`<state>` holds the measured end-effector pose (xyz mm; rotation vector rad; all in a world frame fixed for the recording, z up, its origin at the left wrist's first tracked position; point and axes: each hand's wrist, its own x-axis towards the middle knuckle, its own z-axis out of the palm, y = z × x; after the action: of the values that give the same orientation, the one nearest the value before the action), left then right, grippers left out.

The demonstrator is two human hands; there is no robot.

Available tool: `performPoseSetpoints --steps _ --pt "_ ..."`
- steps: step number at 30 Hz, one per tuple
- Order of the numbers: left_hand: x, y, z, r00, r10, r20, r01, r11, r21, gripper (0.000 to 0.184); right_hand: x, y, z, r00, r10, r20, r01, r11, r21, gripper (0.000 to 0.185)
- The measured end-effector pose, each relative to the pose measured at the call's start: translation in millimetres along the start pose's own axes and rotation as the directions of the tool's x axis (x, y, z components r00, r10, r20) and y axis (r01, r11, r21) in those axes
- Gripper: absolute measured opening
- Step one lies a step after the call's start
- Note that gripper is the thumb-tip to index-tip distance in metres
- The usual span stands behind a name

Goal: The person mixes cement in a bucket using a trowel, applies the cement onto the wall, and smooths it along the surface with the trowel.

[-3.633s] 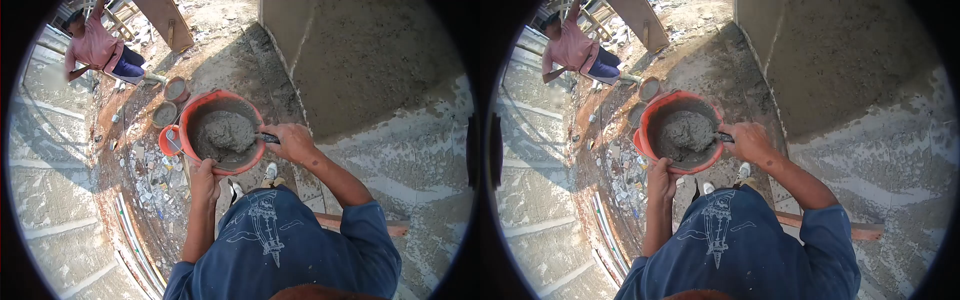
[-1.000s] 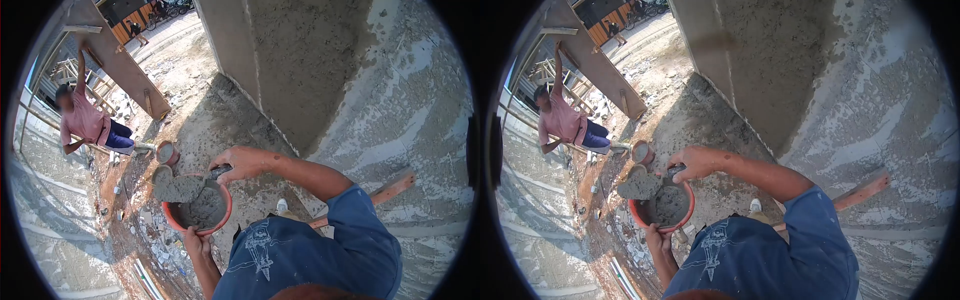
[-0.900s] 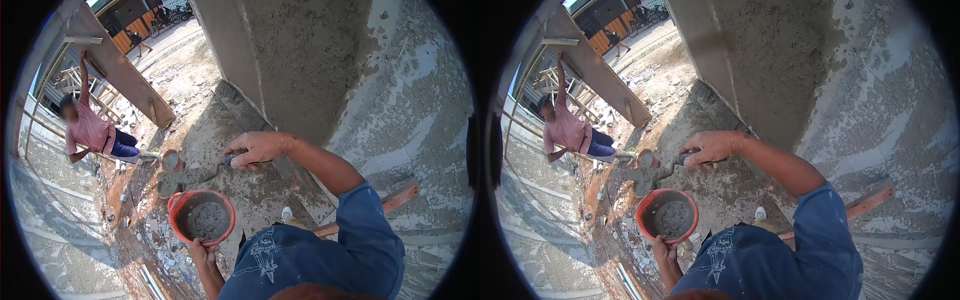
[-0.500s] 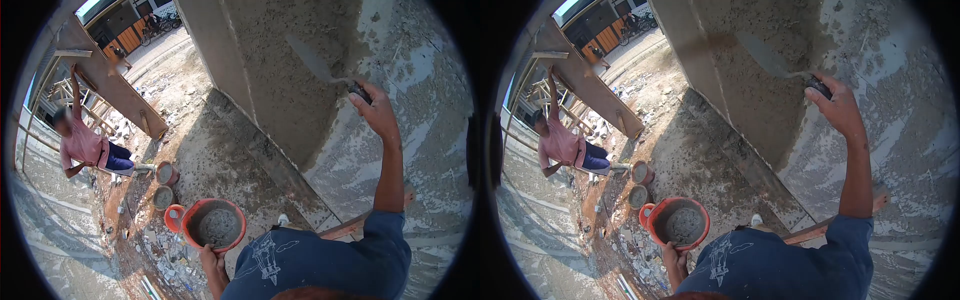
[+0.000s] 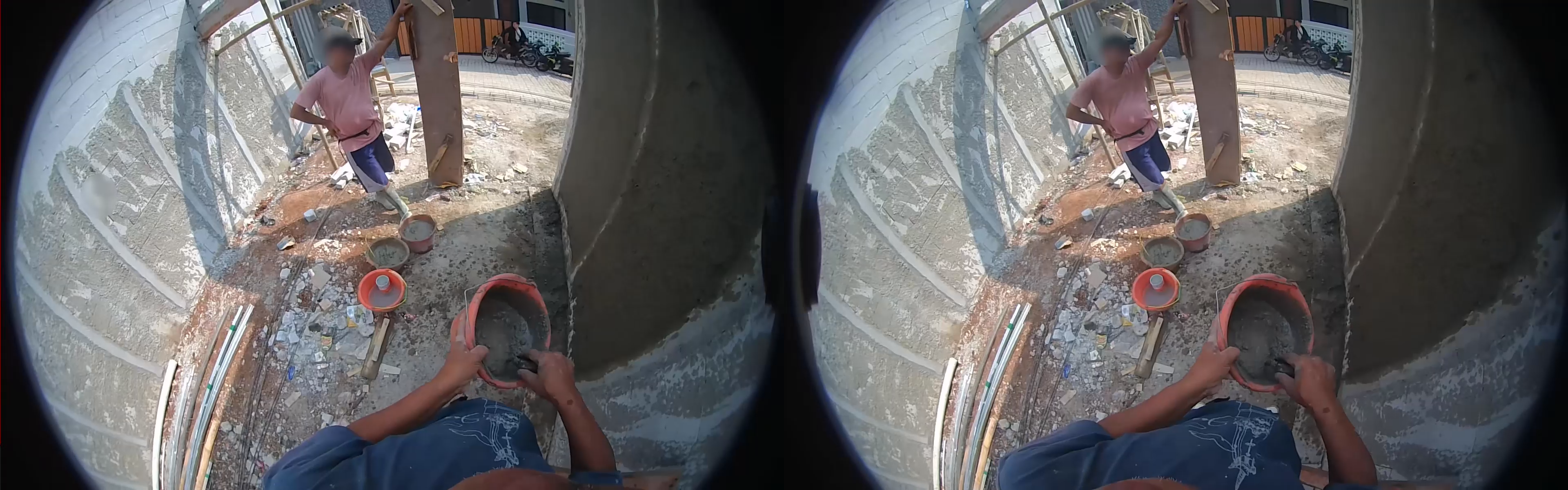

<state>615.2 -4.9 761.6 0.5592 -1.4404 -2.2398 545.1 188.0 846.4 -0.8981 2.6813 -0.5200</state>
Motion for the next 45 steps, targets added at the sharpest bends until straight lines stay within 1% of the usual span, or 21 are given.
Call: performPoseSetpoints --steps 1,5,8,11,13,16,18,20,21,22,23,25,26,28,29,33,36,38,40,42,45 --pt "0.5 0.3 -6.1 0.999 0.04 0.002 -0.04 0.999 -0.014 0.045 -2.0 -6.4 -5.7 1.0 0.004 0.005 -0.004 0.997 0.073 0.041" --pt "-12.3 27.1 -36.6 0.974 -0.228 -0.009 0.228 0.974 0.004 0.046 0.7 -12.5 -5.8 0.997 0.036 -0.072 -0.026 0.991 0.13 0.041" --pt "-14.4 42.5 -55.0 0.921 -0.389 0.02 0.387 0.92 0.056 0.044 6.4 -9.8 -4.9 1.0 -0.004 -0.001 0.004 0.988 0.154 0.046" --pt "-28.2 71.2 -43.6 0.921 -0.387 0.029 0.388 0.919 -0.071 0.037 -2.1 -5.2 -19.9 1.0 0.008 0.019 -0.013 0.96 0.28 0.052" --pt "-23.1 76.0 -43.1 0.916 -0.398 0.046 0.4 0.912 -0.086 0.039 -2.1 17.6 -31.2 0.981 -0.171 -0.095 0.195 0.889 0.414 0.055" --pt "-20.5 63.9 -37.2 0.889 -0.457 -0.013 0.454 0.885 -0.1 0.048 -17.5 48.5 -93.3 0.961 -0.244 -0.131 0.276 0.854 0.441 0.055" --pt "-15.6 55.4 -34.7 0.882 -0.47 -0.032 0.463 0.877 -0.126 0.052 -33.6 80.4 -143.9 0.99 -0.088 0.109 0.0 0.777 0.629 0.052" --pt "-9.5 39.4 -36.1 0.863 -0.505 -0.013 0.498 0.856 -0.14 0.055 -48.3 140.8 -179.8 0.99 -0.031 0.139 -0.09 0.623 0.777 0.058" --pt "-11.4 41.7 -26.4 0.848 -0.526 -0.062 0.521 0.85 -0.081 0.058 -62.4 180.2 -201.8 0.993 0.109 0.051 -0.108 0.623 0.775 0.054" --pt "-13.2 38.1 -20.3 0.855 -0.513 -0.075 0.508 0.858 -0.072 0.052 -82.3 209.8 -232.4 0.95 0.284 -0.129 -0.103 0.677 0.728 0.048" --pt "-16.3 33.5 -15.2 0.862 -0.499 -0.089 0.494 0.867 -0.067 0.047 -103.1 242.1 -259.4 0.8 0.481 -0.36 -0.13 0.723 0.678 0.043" --pt "-14.1 29.8 -13.7 0.837 -0.539 -0.093 0.532 0.842 -0.093 0.042 -168.9 238.4 -314.0 0.44 0.574 -0.691 -0.082 0.792 0.605 0.046" --pt "-10.4 20.4 -19.5 0.804 -0.589 -0.085 0.577 0.807 -0.129 0.048 -195.9 222.2 -330.5 0.386 0.53 -0.755 -0.077 0.834 0.547 0.051" --pt "1.7 2.7 -37.2 0.737 -0.673 -0.061 0.654 0.732 -0.19 0.062 -213.2 179.6 -329.8 0.382 0.494 -0.781 -0.186 0.869 0.459 0.054" --pt "-0.1 5.5 -31.0 0.774 -0.632 -0.036 0.623 0.77 -0.134 0.062 -214.5 163.2 -324.4 0.376 0.471 -0.798 -0.235 0.881 0.41 0.055" --pt "-4.1 20.5 9.4 0.836 -0.543 0.084 0.544 0.839 0.001 0.061 -166.7 137.8 -245.0 0.602 0.461 -0.652 -0.352 0.886 0.302 0.052" --pt "-2.8 24.7 21.2 0.847 -0.516 0.127 0.522 0.853 -0.022 0.056 -113.0 111.9 -167.8 0.804 0.262 -0.534 -0.327 0.944 -0.029 0.034" --pt "2.2 9.0 7.7 0.856 -0.499 0.133 0.506 0.862 -0.024 0.046 -81.1 85.8 -123.4 0.899 0.254 -0.358 -0.313 0.942 -0.118 0.032" --pt "-4.9 21.5 18.7 0.874 -0.476 0.096 0.471 0.879 0.075 0.043 -56.8 64.1 -82.6 0.943 0.214 -0.256 -0.275 0.933 -0.232 0.034" --pt "-6.7 6.8 20.0 0.953 -0.29 0.083 0.293 0.956 -0.026 0.042 -33.1 56.9 -46.2 0.969 0.15 -0.195 -0.196 0.95 -0.245 0.036" --pt "-5.7 2.7 13.8 0.955 -0.292 0.058 0.291 0.957 0.013 0.037 -7.4 50.0 -19.6 0.977 0.124 -0.171 -0.139 0.987 -0.079 0.038"
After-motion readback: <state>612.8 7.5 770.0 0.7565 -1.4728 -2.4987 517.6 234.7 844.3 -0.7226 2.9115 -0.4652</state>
